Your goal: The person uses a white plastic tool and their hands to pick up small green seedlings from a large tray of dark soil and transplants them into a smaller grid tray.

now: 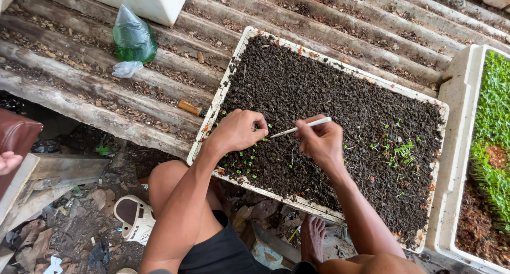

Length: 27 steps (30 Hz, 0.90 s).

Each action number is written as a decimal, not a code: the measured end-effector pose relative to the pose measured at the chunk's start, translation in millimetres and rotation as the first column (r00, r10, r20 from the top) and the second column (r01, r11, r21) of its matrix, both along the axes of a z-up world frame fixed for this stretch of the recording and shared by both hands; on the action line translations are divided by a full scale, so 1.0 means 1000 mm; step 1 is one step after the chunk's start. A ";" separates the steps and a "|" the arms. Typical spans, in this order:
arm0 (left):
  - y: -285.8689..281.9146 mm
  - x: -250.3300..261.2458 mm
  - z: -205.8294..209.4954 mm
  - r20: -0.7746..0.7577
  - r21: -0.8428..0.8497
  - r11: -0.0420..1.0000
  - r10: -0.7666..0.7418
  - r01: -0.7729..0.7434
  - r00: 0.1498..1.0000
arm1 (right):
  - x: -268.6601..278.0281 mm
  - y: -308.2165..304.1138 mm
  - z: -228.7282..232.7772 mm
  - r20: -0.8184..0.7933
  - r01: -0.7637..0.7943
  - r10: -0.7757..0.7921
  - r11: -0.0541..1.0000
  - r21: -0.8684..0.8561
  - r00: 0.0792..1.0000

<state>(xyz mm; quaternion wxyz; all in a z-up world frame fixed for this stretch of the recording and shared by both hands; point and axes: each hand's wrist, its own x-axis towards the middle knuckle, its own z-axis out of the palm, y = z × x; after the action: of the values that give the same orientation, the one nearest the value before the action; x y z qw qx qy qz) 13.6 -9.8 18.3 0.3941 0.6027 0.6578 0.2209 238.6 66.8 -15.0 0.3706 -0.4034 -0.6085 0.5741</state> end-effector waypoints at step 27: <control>-0.022 0.036 0.046 0.100 -0.010 0.977 -0.212 0.214 0.972 | 0.045 0.003 0.001 -0.136 0.168 -0.166 0.986 0.004 0.977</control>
<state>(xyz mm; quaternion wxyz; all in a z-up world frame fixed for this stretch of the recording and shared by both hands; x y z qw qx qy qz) 49.6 -32.2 64.4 0.4536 0.6539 0.5716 0.1999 283.7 69.9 -14.0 0.4610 -0.4104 -0.5503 0.5624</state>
